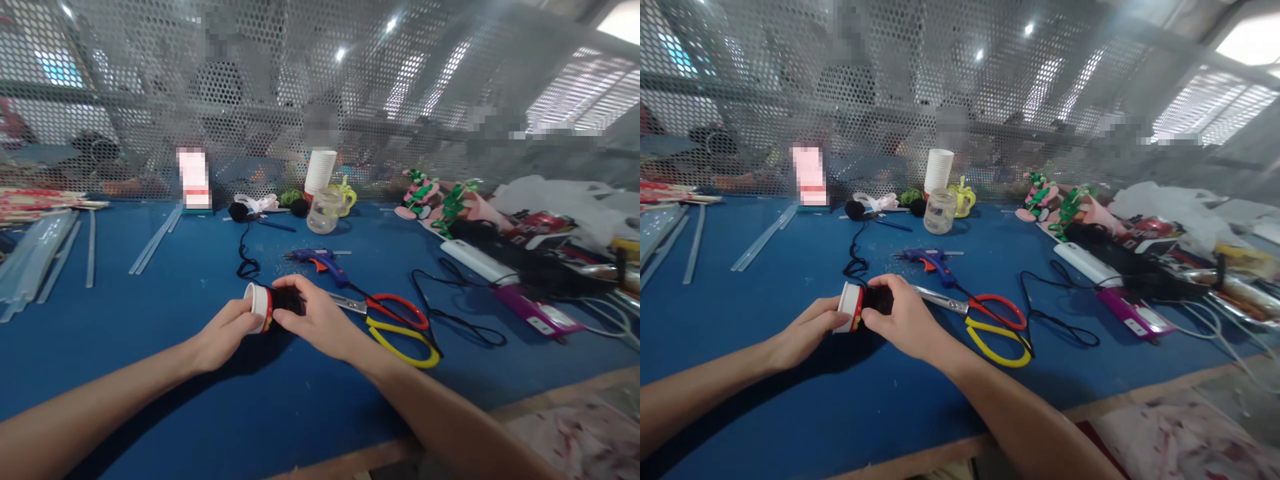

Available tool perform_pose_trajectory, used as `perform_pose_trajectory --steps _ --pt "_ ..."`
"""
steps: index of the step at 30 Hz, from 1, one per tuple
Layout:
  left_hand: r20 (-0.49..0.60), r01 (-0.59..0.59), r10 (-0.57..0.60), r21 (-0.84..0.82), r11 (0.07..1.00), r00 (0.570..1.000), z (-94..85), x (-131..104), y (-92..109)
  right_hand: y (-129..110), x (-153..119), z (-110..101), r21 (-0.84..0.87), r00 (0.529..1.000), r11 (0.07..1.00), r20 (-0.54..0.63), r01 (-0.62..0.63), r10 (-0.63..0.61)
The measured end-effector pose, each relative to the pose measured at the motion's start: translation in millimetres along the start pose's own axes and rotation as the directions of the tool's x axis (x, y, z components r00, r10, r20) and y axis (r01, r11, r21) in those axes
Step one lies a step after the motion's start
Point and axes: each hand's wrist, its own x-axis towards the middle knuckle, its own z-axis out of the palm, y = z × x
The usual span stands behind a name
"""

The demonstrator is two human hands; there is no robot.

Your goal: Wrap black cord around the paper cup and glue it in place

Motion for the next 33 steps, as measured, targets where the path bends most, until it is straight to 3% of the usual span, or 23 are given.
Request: perform_pose_trajectory --steps 10,17,24,30,33 --pt "0.037 -0.003 0.004 -0.022 1.0 0.999 -2.1 -1.4 -2.1 6.5 4.1 -6.7 0.149 0.996 0.989 0.087 -0.008 -0.005" --pt "0.029 -0.033 0.033 0.003 0.999 0.999 -2.2 -0.3 -5.9 4.6 4.0 -2.4 0.035 0.976 0.982 0.109 0.185 -0.188" --pt "-0.034 0.018 -0.024 -0.165 0.986 0.999 0.1 6.7 -13.8 4.3 1.6 3.5 -0.035 0.947 0.962 0.193 0.269 -0.258" --pt "-0.098 0.097 -0.121 -0.223 0.97 0.988 4.3 8.4 -9.3 5.6 1.7 6.3 -0.005 0.956 0.977 0.208 0.215 -0.209" --pt "-0.126 0.102 -0.132 -0.214 0.971 0.983 3.6 8.9 -9.0 6.9 6.9 -1.9 -0.053 0.981 0.985 0.111 0.165 -0.159"
